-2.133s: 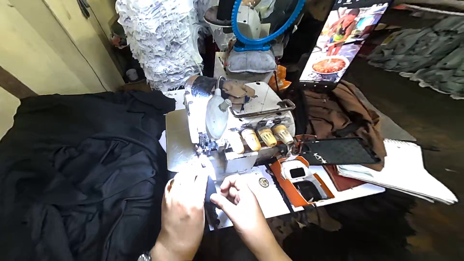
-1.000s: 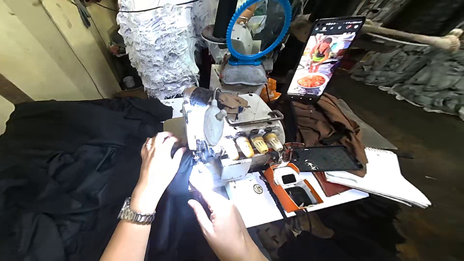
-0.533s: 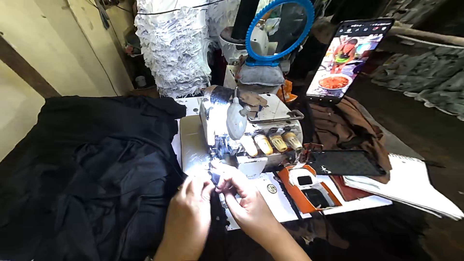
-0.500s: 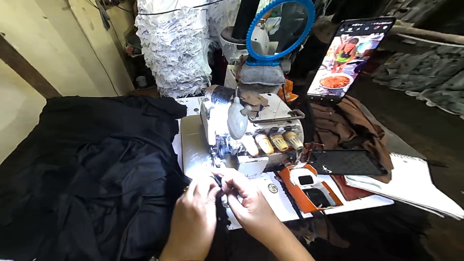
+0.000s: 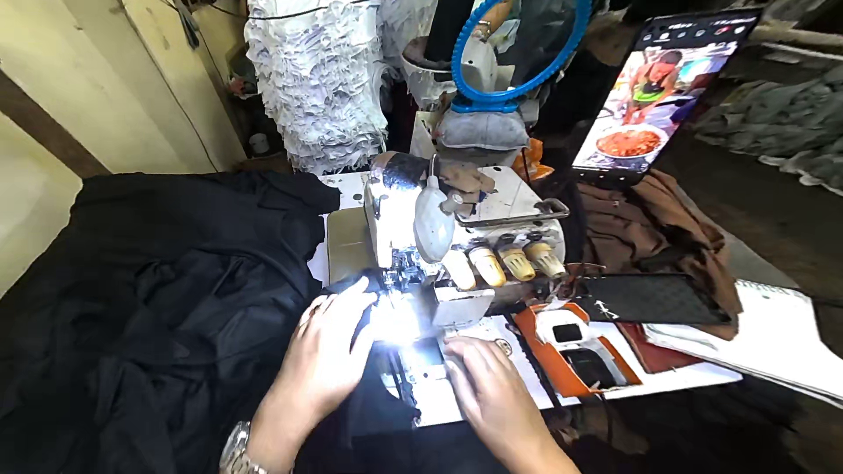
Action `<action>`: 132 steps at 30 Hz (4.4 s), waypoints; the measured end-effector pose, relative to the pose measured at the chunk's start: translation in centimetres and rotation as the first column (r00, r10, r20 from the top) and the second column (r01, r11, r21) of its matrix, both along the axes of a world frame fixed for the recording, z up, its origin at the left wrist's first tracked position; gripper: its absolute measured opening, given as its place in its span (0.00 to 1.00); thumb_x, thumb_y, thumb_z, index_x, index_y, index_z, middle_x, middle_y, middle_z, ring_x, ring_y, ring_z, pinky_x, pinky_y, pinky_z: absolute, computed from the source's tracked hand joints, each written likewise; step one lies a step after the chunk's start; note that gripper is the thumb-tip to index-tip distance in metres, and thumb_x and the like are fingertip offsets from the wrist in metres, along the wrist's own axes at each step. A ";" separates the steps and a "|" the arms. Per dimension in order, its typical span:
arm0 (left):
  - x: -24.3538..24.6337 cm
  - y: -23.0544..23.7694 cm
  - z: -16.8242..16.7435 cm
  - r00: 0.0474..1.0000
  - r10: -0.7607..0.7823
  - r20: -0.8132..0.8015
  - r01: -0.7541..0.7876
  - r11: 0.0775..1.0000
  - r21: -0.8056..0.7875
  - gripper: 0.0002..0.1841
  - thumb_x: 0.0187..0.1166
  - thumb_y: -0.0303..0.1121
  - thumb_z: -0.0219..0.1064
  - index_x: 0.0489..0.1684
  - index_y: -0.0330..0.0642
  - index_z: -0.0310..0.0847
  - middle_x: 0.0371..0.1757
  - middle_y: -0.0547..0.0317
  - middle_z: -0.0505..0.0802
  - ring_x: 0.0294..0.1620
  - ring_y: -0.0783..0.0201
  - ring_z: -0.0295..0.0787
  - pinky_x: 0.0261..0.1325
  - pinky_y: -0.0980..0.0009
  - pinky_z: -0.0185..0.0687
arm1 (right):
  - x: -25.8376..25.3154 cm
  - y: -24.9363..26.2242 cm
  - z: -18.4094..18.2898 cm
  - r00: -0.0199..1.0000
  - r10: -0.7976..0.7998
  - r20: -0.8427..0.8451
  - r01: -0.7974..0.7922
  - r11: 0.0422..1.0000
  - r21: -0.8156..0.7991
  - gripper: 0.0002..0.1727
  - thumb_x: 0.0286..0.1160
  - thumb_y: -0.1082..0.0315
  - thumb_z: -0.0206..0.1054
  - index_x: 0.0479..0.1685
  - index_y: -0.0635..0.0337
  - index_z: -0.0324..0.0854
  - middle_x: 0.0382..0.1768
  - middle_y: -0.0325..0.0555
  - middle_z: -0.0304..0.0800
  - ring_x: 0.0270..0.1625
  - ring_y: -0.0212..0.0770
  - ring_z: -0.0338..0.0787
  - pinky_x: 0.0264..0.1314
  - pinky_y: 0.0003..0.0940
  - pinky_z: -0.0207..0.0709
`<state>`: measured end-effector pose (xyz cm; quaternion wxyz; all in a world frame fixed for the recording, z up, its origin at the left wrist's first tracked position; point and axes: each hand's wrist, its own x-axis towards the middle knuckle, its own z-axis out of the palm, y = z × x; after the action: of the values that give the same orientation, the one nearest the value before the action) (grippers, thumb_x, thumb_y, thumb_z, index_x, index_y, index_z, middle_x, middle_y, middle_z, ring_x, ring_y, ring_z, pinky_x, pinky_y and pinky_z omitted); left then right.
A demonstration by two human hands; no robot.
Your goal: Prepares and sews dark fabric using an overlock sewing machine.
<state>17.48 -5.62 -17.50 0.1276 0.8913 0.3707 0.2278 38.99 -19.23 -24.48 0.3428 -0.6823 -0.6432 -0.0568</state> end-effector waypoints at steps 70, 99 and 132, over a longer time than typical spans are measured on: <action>2.3 -1.1 -0.5 0.947 0.053 0.317 -0.048 0.999 -0.022 0.05 0.76 0.37 0.70 0.41 0.51 0.92 0.42 0.72 0.92 0.48 0.72 0.88 0.58 0.63 0.83 | -4.3 2.8 4.4 0.535 -0.055 -0.843 -0.088 0.989 -0.121 0.19 0.70 0.61 0.76 0.59 0.55 0.81 0.29 0.32 0.88 0.30 0.26 0.87 0.36 0.21 0.82; 3.0 -4.9 -1.8 0.978 0.159 0.135 -0.193 0.936 0.295 0.18 0.85 0.38 0.57 0.56 0.46 0.94 0.59 0.59 0.96 0.66 0.57 0.91 0.71 0.54 0.80 | -4.2 2.6 3.7 0.918 0.099 -0.384 -0.072 0.994 0.085 0.13 0.77 0.66 0.63 0.51 0.54 0.92 0.44 0.37 0.95 0.45 0.27 0.93 0.50 0.23 0.88; 1.8 -5.1 -2.5 0.770 -0.017 0.637 -0.156 0.964 0.214 0.03 0.87 0.38 0.62 0.45 0.53 0.79 0.45 0.66 0.91 0.55 0.72 0.87 0.70 0.69 0.76 | -5.5 4.2 5.4 0.815 0.317 -0.485 -0.256 0.948 0.189 0.18 0.82 0.69 0.62 0.65 0.63 0.86 0.64 0.48 0.89 0.52 0.27 0.91 0.52 0.20 0.87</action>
<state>19.24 -10.70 -19.97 0.1207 0.7565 0.3067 0.5648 33.49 -15.07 -19.06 0.5435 -0.5474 -0.6206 0.1407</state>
